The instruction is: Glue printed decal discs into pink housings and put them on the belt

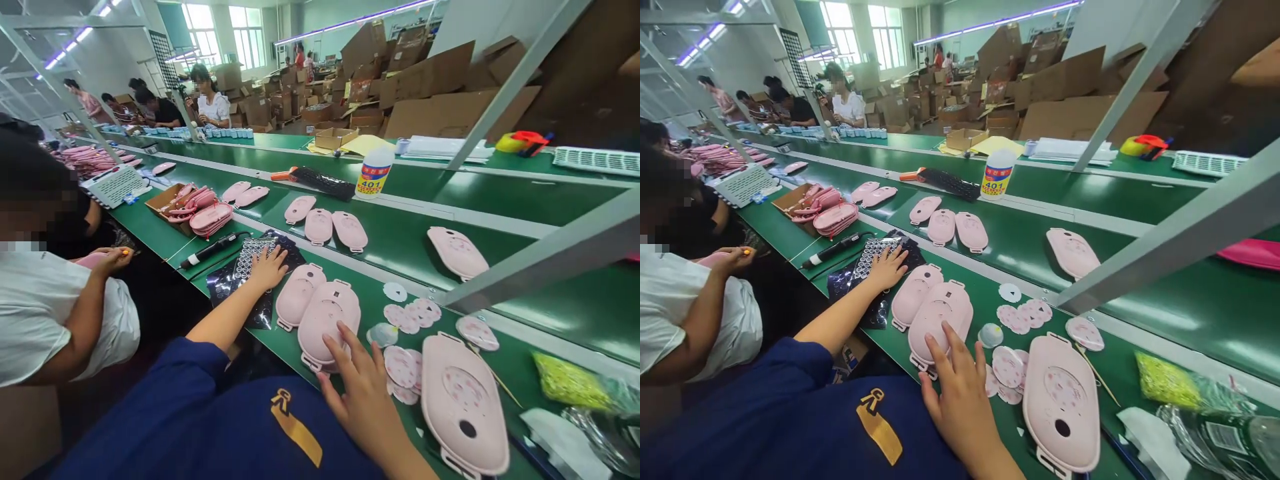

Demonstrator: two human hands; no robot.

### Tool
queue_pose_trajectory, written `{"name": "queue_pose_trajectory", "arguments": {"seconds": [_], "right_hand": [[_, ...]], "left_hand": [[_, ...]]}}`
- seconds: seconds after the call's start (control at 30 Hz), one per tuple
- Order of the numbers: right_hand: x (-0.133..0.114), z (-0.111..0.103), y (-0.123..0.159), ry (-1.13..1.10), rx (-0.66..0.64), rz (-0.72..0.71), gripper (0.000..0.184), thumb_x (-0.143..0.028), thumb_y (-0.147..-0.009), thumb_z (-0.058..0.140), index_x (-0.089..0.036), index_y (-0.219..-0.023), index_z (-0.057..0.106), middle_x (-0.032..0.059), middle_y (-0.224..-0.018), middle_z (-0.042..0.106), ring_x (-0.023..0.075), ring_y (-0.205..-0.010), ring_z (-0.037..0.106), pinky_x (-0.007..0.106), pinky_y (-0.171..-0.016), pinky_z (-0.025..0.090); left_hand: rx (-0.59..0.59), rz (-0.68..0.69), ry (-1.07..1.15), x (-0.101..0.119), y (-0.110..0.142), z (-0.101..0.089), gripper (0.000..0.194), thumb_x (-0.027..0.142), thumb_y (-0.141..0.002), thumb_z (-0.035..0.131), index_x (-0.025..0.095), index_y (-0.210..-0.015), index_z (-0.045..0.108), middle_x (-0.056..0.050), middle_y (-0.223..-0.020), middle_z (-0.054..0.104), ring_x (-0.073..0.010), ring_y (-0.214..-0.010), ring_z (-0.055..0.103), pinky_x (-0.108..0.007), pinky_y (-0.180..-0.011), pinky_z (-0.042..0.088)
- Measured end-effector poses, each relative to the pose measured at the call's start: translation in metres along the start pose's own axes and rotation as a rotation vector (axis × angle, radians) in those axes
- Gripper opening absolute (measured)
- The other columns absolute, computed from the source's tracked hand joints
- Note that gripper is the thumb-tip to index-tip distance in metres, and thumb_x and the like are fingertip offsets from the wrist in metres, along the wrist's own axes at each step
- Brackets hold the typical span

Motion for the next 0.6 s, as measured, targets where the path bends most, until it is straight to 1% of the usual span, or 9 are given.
{"name": "queue_pose_trajectory", "arguments": {"seconds": [0.13,0.2,0.23,0.3,0.37,0.43,0.47,0.53,0.6], "right_hand": [[0.0,-0.002,-0.003,-0.026,0.009,-0.01,0.043,-0.029,-0.101,0.048,-0.023,-0.143,0.047,0.0193,-0.151,0.054,0.0334,-0.132,0.058,0.064,-0.111,0.039],[0.0,-0.002,-0.003,-0.038,0.005,-0.018,0.042,-0.029,-0.1,0.049,-0.022,-0.142,0.048,0.0196,-0.15,0.054,0.0335,-0.132,0.058,0.064,-0.111,0.039],[0.001,-0.003,-0.002,-0.041,0.001,-0.016,0.042,-0.029,-0.1,0.049,-0.022,-0.142,0.048,0.0197,-0.15,0.054,0.0336,-0.132,0.058,0.064,-0.111,0.039],[0.003,-0.003,0.001,-0.045,-0.007,-0.003,0.043,-0.029,-0.1,0.05,-0.022,-0.142,0.049,0.0196,-0.15,0.054,0.0339,-0.132,0.058,0.065,-0.112,0.038],[0.005,-0.003,0.003,-0.051,-0.007,0.018,0.043,-0.029,-0.1,0.05,-0.022,-0.143,0.049,0.0192,-0.15,0.054,0.0337,-0.133,0.058,0.066,-0.112,0.038],[0.007,-0.003,0.004,-0.06,-0.004,0.038,0.043,-0.029,-0.1,0.051,-0.023,-0.142,0.049,0.0187,-0.15,0.055,0.033,-0.133,0.058,0.065,-0.113,0.039],[0.008,-0.002,0.003,-0.067,-0.003,0.048,0.043,-0.029,-0.1,0.051,-0.023,-0.142,0.049,0.0182,-0.15,0.055,0.0328,-0.133,0.059,0.064,-0.113,0.04],[0.01,0.0,0.0,-0.077,0.005,0.057,0.043,-0.03,-0.099,0.051,-0.024,-0.142,0.05,0.0172,-0.15,0.056,0.0332,-0.132,0.06,0.064,-0.112,0.041],[0.011,0.002,-0.001,-0.072,0.019,0.04,0.044,-0.033,-0.099,0.052,-0.027,-0.143,0.049,0.0167,-0.148,0.058,0.0341,-0.129,0.062,0.063,-0.111,0.044]], "left_hand": [[0.046,-0.015,0.037,0.007,-0.003,-0.012,0.049,0.039,-0.1,0.062,0.025,-0.145,0.054,-0.013,-0.161,0.041,-0.0361,-0.146,0.041,-0.065,-0.12,0.034],[0.08,-0.012,0.062,0.005,-0.002,-0.025,0.045,0.038,-0.1,0.062,0.025,-0.143,0.056,-0.013,-0.159,0.044,-0.0338,-0.142,0.047,-0.061,-0.117,0.039],[0.1,-0.013,0.073,0.0,0.001,-0.033,0.045,0.038,-0.1,0.061,0.025,-0.143,0.055,-0.013,-0.158,0.044,-0.0332,-0.14,0.048,-0.06,-0.116,0.041],[0.141,-0.045,0.088,-0.019,0.01,-0.05,0.047,0.039,-0.101,0.061,0.024,-0.145,0.054,-0.013,-0.157,0.045,-0.0328,-0.139,0.049,-0.059,-0.115,0.042],[0.161,-0.138,0.091,-0.05,0.023,-0.061,0.049,0.042,-0.101,0.06,0.022,-0.144,0.053,-0.014,-0.152,0.05,-0.0327,-0.136,0.053,-0.059,-0.113,0.044],[0.154,-0.255,0.083,-0.083,0.035,-0.064,0.05,0.045,-0.099,0.062,0.019,-0.141,0.055,-0.015,-0.146,0.055,-0.0333,-0.131,0.056,-0.06,-0.11,0.046],[0.146,-0.293,0.081,-0.096,0.038,-0.063,0.05,0.045,-0.098,0.063,0.019,-0.14,0.056,-0.015,-0.144,0.056,-0.0335,-0.13,0.057,-0.061,-0.109,0.047],[0.129,-0.3,0.091,-0.109,0.04,-0.058,0.05,0.043,-0.097,0.065,0.018,-0.139,0.056,-0.015,-0.145,0.055,-0.0339,-0.13,0.056,-0.061,-0.109,0.047],[0.108,-0.233,0.118,-0.106,0.039,-0.051,0.046,0.039,-0.098,0.065,0.02,-0.139,0.057,-0.014,-0.148,0.053,-0.0328,-0.131,0.055,-0.059,-0.109,0.048]]}}
Point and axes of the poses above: each hand's wrist, its own y-axis away from the middle knuckle, its own z-axis out of the palm, x = y × z, the point moved 9 cm from there along -y, towards the middle knuckle
